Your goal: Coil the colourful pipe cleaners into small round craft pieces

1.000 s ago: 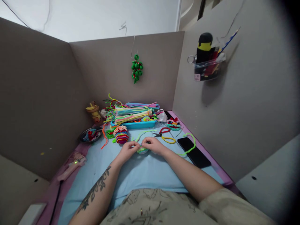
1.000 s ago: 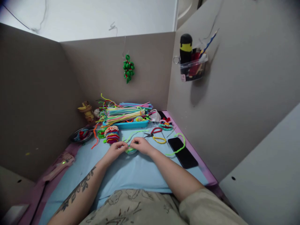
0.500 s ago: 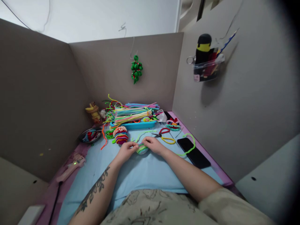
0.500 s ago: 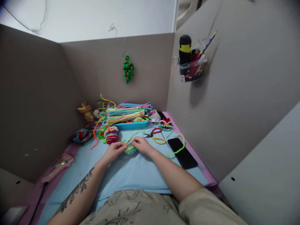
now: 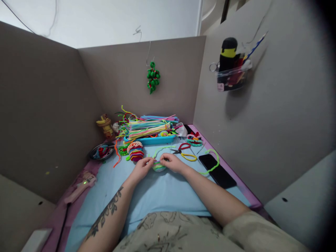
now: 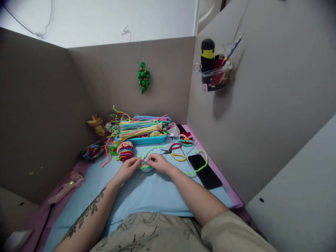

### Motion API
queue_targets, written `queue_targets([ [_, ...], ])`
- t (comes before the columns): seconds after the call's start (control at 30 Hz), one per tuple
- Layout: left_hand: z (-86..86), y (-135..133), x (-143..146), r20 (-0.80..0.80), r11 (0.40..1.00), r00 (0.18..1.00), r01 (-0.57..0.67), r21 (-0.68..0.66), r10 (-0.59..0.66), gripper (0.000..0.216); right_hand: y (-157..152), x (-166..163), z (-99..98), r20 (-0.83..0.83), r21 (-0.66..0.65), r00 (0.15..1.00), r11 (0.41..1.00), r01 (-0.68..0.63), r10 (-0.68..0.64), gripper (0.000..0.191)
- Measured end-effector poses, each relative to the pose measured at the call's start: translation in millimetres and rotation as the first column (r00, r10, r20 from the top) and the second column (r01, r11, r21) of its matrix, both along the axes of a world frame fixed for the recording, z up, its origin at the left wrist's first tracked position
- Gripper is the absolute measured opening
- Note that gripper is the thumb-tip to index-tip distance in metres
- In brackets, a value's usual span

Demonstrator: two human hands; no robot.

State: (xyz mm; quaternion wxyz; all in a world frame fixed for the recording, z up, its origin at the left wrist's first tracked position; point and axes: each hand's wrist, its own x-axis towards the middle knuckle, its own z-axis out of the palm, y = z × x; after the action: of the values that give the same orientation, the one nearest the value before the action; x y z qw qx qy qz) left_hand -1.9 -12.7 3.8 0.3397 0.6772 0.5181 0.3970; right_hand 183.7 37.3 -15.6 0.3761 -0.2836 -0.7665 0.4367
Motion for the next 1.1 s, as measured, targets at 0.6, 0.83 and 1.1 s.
queue_targets([
  [0.6, -4.2, 4.6, -8.9, 0.491, 0.998, 0.869, -0.030, -0.063, 0.057, 0.027, -17.4, 2.7, 15.7, -0.142, 0.460, 0.988, 0.879, 0.126, -0.067, 0.039],
  [0.83, 0.3, -0.7, -0.9, 0.604, 0.990, 0.796, 0.043, -0.136, 0.048, 0.028, -20.4, -4.6, 8.6, -0.166, 0.462, 0.983, 0.875, 0.146, -0.076, 0.050],
  [1.1, 4.1, -4.0, 1.7, 0.637, 0.984, 0.768, 0.057, -0.167, 0.063, 0.028, -22.0, -3.1, 10.9, -0.144, 0.421, 0.984, 0.893, 0.159, -0.108, 0.049],
])
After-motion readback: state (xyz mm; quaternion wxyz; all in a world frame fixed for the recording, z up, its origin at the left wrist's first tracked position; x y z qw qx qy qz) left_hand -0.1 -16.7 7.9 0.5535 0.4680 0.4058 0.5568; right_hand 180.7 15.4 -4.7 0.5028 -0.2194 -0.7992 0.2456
